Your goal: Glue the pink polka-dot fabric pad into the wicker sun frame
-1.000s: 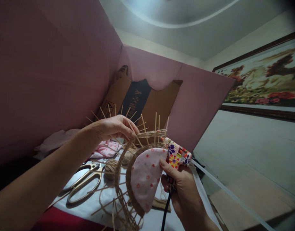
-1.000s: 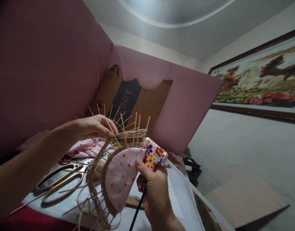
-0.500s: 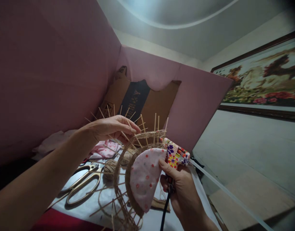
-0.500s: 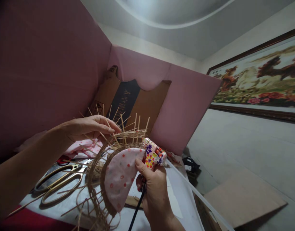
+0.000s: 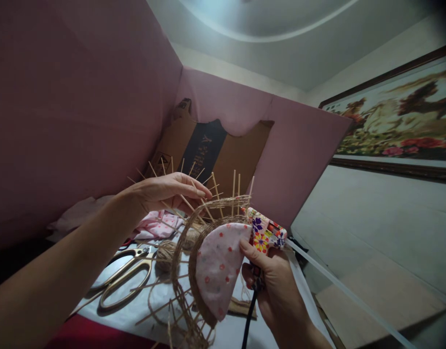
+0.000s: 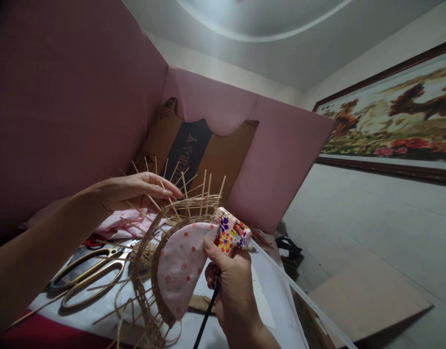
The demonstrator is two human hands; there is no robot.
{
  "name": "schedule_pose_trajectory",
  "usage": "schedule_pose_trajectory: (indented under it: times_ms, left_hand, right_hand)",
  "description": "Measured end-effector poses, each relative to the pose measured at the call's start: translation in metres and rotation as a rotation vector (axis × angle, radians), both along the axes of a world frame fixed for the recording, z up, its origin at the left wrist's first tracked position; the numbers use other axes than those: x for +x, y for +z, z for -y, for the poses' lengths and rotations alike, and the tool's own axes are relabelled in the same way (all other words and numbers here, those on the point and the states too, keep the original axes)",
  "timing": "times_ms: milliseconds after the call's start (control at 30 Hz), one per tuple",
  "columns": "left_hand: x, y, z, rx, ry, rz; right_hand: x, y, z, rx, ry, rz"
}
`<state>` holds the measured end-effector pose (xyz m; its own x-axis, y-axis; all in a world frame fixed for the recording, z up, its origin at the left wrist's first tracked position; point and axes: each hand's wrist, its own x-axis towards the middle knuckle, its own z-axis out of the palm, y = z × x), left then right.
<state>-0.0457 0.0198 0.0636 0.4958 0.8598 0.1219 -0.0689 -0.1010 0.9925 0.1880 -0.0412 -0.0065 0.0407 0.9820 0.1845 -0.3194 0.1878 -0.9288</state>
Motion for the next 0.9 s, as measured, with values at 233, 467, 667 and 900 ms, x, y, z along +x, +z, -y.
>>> schedule_pose_trajectory:
  times_ms: [233,467,667,900]
  left_hand:
    - [-0.0019,-0.0004,-0.0021,0.006,-0.018,-0.006]
    - [0.0005,0.0003,-0.0028,0.030,0.005,0.002]
    - [0.0000,0.0011,-0.0018,0.019,-0.013,0.000]
    - [-0.0003,-0.0004,-0.0039,0.021,-0.028,0.014]
  right_hand:
    - [0.0012,-0.0003,0.0002,0.009,0.010,0.013]
    - [0.0019,-0.0010,0.0006,0.013,0.013,0.015]
    - [0.0017,-0.0002,-0.0009,0.021,0.019,0.015]
    - [0.0023,-0.0001,-0.0006,0.013,0.023,0.003]
